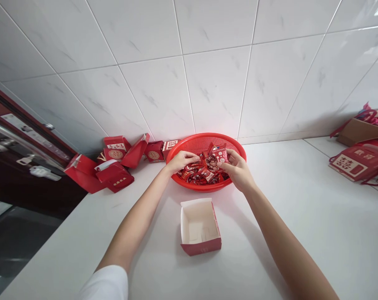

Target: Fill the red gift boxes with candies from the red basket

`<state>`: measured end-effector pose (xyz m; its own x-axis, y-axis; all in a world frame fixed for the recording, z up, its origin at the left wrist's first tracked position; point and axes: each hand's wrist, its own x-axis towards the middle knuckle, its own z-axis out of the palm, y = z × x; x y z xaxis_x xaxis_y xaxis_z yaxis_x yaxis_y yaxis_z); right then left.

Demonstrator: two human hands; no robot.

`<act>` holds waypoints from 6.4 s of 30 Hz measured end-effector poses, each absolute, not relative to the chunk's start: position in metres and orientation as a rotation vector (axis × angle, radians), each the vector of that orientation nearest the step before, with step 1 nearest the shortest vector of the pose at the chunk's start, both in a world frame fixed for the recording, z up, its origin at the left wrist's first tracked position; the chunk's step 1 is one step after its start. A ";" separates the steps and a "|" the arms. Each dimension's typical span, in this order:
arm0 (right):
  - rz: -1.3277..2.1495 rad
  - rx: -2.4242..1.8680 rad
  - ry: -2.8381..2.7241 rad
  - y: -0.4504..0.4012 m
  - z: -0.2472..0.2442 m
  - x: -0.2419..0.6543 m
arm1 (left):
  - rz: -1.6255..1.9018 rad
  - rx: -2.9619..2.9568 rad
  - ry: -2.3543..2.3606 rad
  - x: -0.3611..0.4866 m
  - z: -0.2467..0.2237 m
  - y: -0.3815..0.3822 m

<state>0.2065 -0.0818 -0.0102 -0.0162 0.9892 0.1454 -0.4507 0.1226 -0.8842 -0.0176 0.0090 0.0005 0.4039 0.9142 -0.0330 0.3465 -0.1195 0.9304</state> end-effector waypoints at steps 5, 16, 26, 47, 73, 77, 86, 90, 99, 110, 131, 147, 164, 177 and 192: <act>1.319 -0.746 -0.965 -0.082 -0.011 0.206 | 0.765 1.746 1.160 -0.021 0.001 0.009; 1.303 -0.754 -0.990 -0.082 -0.010 0.206 | 0.847 1.903 1.361 -0.043 0.010 0.006; 1.298 -0.769 -0.993 -0.083 -0.010 0.207 | 0.701 2.145 1.431 -0.046 0.021 0.003; 1.390 -0.667 -0.928 -0.086 -0.002 0.209 | -0.037 2.386 1.429 -0.028 0.021 0.000; 1.312 -0.712 -0.940 -0.080 -0.012 0.207 | 0.887 1.535 0.857 0.010 0.037 -0.036; 1.312 -0.695 -0.944 -0.080 -0.012 0.207 | 0.868 1.453 0.807 0.022 0.035 -0.041; 1.316 -0.676 -0.984 -0.081 -0.012 0.207 | 0.996 1.607 0.878 0.029 0.037 -0.046; 1.296 -0.676 -0.970 -0.081 -0.013 0.205 | 0.960 1.723 0.876 0.033 0.041 -0.046; 1.179 -0.725 -0.821 -0.078 -0.008 0.215 | 1.017 1.608 0.924 0.011 0.039 -0.022; 1.225 -0.654 -0.742 -0.070 -0.009 0.231 | 0.866 1.567 1.073 0.009 0.018 0.019; 0.975 -0.791 -0.803 -0.071 -0.002 0.261 | 0.596 2.186 0.923 0.096 0.010 0.028; 1.003 -0.808 -0.736 -0.069 -0.001 0.261 | 0.866 1.982 0.827 0.047 0.033 0.036; 1.182 -0.740 -0.858 -0.085 0.010 0.229 | 1.391 1.499 0.975 0.016 0.030 -0.050; 1.585 -0.685 -0.984 -0.096 0.016 0.217 | 1.655 1.190 0.887 0.032 0.022 -0.079; 1.490 -0.605 -0.998 -0.104 0.026 0.217 | 1.461 1.299 0.848 0.035 0.029 -0.105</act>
